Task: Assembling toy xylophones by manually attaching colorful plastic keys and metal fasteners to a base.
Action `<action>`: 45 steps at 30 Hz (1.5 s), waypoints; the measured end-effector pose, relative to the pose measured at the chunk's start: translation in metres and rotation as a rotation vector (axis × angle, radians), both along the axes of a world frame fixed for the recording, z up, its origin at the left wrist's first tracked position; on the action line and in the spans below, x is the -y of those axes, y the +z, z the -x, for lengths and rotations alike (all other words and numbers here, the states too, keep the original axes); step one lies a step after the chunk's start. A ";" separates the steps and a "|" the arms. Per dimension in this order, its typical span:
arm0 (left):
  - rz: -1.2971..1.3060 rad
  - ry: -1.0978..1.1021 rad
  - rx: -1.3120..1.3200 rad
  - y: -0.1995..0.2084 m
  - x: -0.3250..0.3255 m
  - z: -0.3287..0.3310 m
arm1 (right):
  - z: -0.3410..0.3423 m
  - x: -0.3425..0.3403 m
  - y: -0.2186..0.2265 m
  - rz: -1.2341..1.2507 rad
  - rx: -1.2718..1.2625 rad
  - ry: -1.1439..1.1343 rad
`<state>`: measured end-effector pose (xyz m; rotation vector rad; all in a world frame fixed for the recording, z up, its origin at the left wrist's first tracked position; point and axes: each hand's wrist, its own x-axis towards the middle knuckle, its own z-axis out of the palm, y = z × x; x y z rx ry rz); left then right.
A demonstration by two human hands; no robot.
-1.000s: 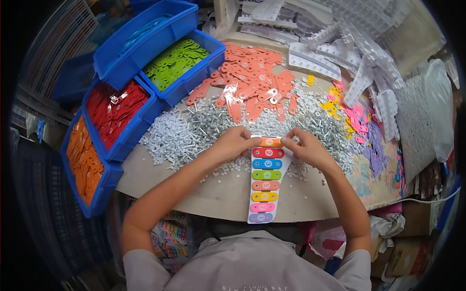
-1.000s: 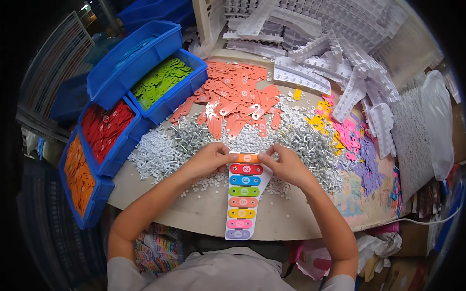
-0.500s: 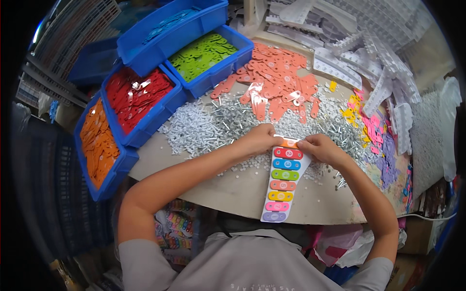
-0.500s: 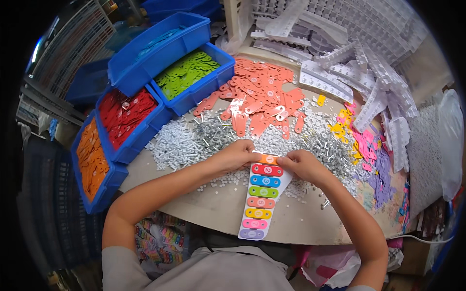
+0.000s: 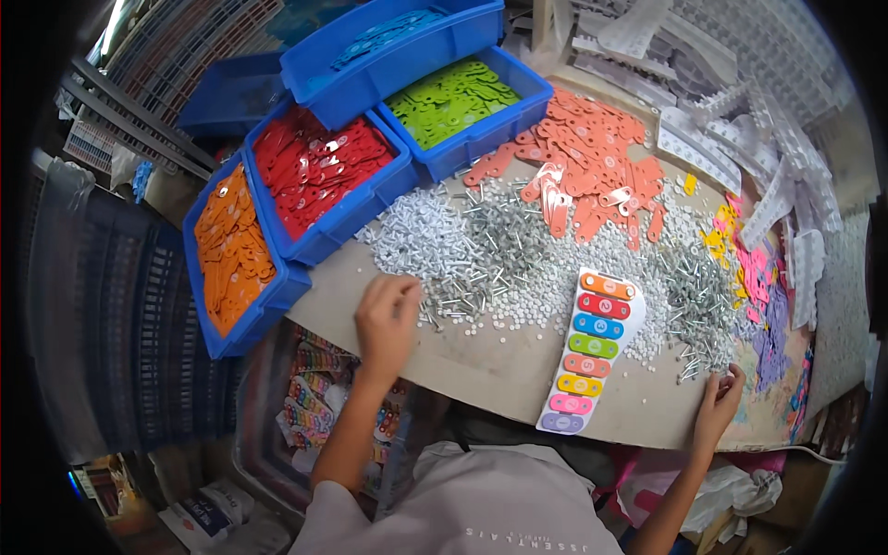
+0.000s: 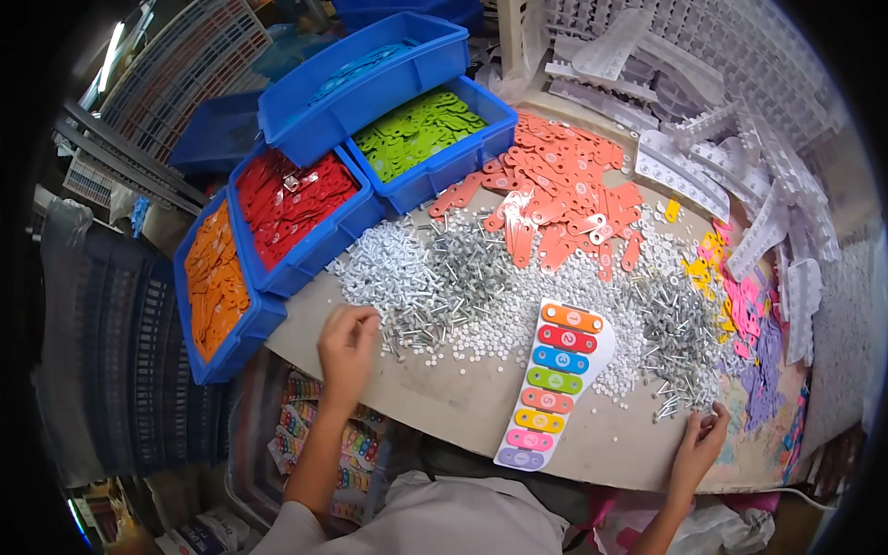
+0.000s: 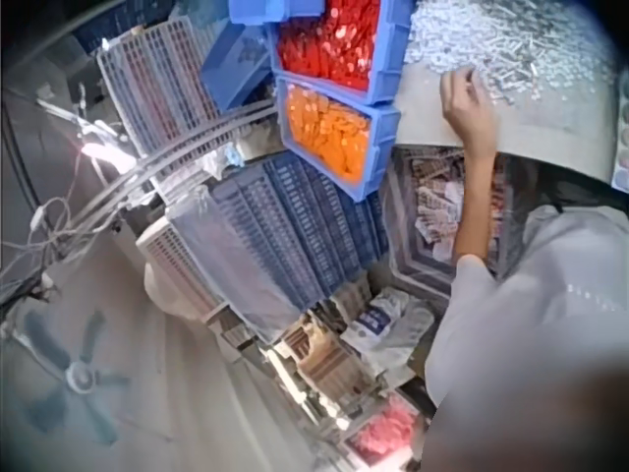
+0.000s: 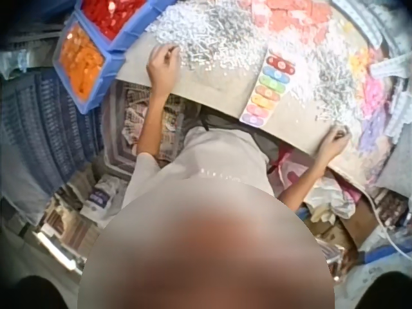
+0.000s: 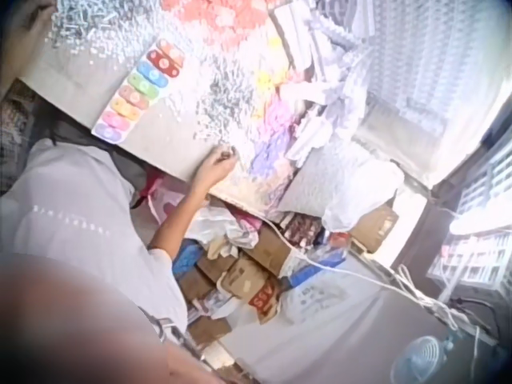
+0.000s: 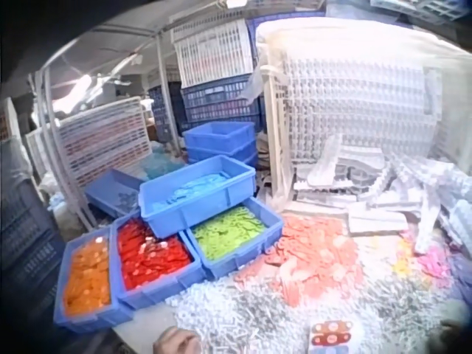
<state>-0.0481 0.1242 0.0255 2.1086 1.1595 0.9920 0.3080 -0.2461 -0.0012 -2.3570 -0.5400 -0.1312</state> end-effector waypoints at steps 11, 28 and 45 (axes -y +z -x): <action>0.008 0.007 -0.176 -0.022 -0.007 0.019 | -0.007 0.000 0.001 0.144 0.056 0.038; 1.003 -0.414 0.470 0.012 0.037 -0.068 | 0.085 -0.131 0.035 -0.360 0.012 0.404; 1.080 -0.662 0.324 -0.013 0.028 -0.148 | 0.066 -0.173 0.026 -0.123 0.134 0.551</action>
